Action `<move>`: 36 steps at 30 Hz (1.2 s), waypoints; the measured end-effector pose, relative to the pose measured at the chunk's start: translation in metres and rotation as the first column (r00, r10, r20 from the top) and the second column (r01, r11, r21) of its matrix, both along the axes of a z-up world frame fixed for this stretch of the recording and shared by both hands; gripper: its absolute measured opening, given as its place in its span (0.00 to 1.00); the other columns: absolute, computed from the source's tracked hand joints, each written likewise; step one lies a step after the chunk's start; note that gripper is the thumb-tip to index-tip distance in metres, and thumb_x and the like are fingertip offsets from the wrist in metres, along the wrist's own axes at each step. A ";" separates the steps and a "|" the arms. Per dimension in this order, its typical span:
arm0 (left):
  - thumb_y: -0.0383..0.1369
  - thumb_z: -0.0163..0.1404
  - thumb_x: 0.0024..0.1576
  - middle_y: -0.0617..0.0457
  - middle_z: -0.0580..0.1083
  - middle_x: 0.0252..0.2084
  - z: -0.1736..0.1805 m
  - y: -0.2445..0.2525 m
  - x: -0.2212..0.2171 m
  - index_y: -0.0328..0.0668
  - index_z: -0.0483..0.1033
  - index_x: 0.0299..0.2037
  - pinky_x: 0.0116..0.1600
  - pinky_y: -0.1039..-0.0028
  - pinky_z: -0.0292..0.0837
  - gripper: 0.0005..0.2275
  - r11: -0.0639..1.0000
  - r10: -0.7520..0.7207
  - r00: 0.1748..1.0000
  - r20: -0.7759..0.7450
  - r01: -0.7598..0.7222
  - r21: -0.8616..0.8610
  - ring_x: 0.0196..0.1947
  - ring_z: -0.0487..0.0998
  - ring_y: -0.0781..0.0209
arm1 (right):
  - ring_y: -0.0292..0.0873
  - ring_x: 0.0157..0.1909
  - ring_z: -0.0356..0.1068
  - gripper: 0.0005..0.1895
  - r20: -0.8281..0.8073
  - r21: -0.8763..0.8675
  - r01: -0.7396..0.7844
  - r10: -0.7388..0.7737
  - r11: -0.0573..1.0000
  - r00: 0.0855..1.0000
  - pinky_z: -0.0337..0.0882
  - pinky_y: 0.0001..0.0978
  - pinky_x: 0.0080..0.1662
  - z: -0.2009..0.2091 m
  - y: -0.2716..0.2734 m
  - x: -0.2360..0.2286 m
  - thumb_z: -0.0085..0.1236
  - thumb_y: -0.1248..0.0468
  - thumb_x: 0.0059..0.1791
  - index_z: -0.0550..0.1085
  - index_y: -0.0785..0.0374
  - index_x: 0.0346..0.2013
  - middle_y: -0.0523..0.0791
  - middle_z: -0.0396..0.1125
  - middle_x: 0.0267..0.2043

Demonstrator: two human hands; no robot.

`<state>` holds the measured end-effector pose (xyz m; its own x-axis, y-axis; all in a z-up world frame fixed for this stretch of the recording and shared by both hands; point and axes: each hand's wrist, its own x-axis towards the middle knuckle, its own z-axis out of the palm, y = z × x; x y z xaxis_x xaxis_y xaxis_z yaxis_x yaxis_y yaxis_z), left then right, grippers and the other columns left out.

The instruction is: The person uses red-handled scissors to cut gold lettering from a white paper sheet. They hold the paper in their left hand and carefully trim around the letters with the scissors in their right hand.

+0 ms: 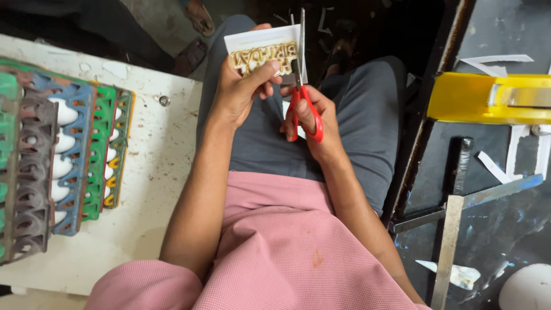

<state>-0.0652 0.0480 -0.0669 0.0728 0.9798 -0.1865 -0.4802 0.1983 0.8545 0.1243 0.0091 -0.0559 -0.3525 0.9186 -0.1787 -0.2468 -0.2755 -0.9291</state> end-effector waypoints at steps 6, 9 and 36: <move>0.28 0.61 0.57 0.52 0.79 0.40 0.001 0.001 -0.003 0.37 0.66 0.68 0.28 0.81 0.68 0.28 1.000 -0.008 0.999 0.051 0.009 -0.012 0.30 0.79 0.70 | 0.37 0.23 0.66 0.42 0.076 0.059 -0.044 0.039 0.997 0.996 0.72 0.30 0.38 0.000 0.005 0.006 0.62 0.34 0.49 0.72 0.71 0.54 0.44 0.66 0.23; 0.28 0.61 0.58 0.53 0.79 0.40 0.002 0.001 -0.004 0.38 0.66 0.69 0.28 0.81 0.69 0.28 1.000 -0.018 0.999 0.051 0.018 -0.009 0.31 0.79 0.70 | 0.36 0.23 0.67 0.43 0.081 0.068 -0.054 0.048 0.996 0.996 0.73 0.30 0.38 0.001 0.007 0.004 0.60 0.33 0.49 0.71 0.71 0.54 0.44 0.66 0.23; 0.31 0.63 0.58 0.53 0.79 0.37 -0.008 0.004 -0.011 0.36 0.72 0.58 0.27 0.83 0.69 0.21 1.000 -0.027 0.997 0.067 0.026 0.016 0.29 0.79 0.70 | 0.37 0.24 0.66 0.41 0.060 0.025 -0.069 0.068 0.997 0.996 0.71 0.29 0.38 -0.002 0.010 0.004 0.64 0.35 0.48 0.72 0.71 0.55 0.44 0.66 0.23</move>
<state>-0.0759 0.0523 -0.0745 0.1109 0.9800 -0.1652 -0.5314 0.1989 0.8235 0.1285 0.0196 -0.0577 -0.4044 0.8975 -0.1760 -0.1729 -0.2640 -0.9489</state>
